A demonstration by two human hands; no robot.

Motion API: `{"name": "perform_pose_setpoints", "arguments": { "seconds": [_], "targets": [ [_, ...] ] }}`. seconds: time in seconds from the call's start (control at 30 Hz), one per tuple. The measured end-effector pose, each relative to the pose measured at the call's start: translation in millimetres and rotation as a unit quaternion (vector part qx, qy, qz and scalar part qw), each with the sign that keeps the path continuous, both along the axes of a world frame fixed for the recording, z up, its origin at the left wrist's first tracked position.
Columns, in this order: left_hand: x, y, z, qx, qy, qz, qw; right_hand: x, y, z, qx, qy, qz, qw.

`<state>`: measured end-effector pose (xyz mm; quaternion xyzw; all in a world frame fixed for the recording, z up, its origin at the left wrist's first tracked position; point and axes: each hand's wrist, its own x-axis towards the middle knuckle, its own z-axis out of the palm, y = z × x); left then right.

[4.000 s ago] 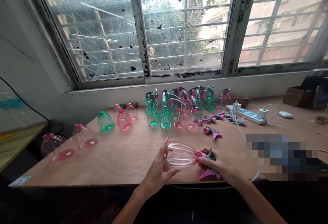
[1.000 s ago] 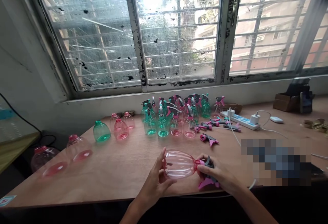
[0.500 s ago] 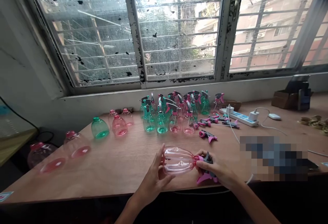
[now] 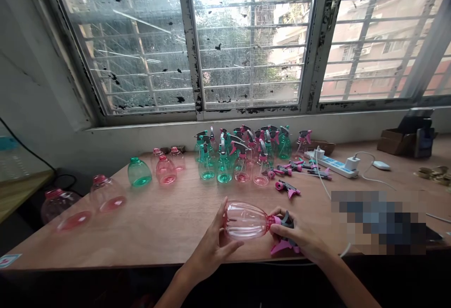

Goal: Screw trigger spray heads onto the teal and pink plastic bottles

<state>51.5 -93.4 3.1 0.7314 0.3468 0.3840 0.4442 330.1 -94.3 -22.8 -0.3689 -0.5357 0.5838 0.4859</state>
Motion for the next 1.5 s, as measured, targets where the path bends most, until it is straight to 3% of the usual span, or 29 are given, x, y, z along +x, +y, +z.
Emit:
{"name": "perform_pose_setpoints", "arguments": {
  "seconds": [0.23,0.5,0.7,0.97,1.2,1.5],
  "targets": [
    [0.1,1.1,-7.8,-0.007,0.001,0.006,1.000,-2.3,-0.8,3.3,0.000,0.016,-0.005,1.000],
    [-1.5,1.0,-4.5,-0.006,0.004,0.011,1.000,1.7,-5.0,5.9,-0.006,-0.076,-0.011,0.997],
    [0.3,-2.0,-1.0,0.000,0.013,0.009,1.000,-3.4,-8.8,15.9,-0.007,-0.039,-0.020,0.999],
    [2.3,-1.7,-2.0,-0.017,0.014,0.029,0.999,-2.6,-7.9,14.1,-0.011,-0.036,-0.021,0.999],
    [2.7,-3.9,6.9,-0.031,-0.002,-0.005,0.999,-1.8,-7.6,13.2,-0.011,-0.047,-0.018,0.999],
    [0.0,-1.5,-2.2,0.003,-0.002,-0.014,1.000,-3.0,-8.0,12.8,-0.007,-0.032,-0.011,0.999]
  ]
}}
